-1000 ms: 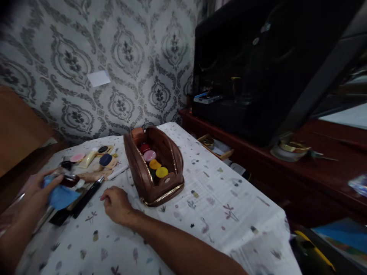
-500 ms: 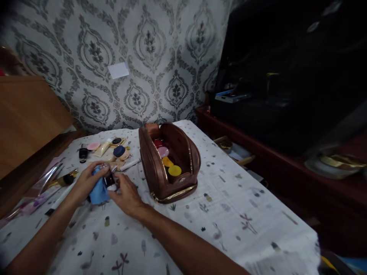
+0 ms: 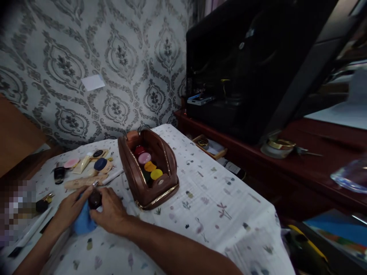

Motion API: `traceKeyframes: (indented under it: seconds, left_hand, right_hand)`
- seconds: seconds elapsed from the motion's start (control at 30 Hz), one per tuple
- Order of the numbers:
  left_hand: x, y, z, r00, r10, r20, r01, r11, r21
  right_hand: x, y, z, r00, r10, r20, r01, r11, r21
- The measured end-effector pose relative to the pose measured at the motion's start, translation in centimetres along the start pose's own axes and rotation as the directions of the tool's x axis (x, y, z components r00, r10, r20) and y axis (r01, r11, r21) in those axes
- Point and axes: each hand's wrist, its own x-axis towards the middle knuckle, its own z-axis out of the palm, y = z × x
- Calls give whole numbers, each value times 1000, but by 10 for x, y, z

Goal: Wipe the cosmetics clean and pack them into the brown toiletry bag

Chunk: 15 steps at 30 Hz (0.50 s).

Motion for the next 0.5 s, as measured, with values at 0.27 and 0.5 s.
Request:
traceKeyframes:
  seconds: [0.27, 0.5]
  left_hand:
    - [-5, 3, 8, 1000, 7, -25, 0, 962, 273]
    - [-14, -14, 17, 986, 142, -83, -106, 935, 339]
  right_hand:
    - [-3, -6, -6, 999, 6, -34, -12, 987, -159]
    - [-10, -62, -42, 933, -343, -108, 346, 938, 16]
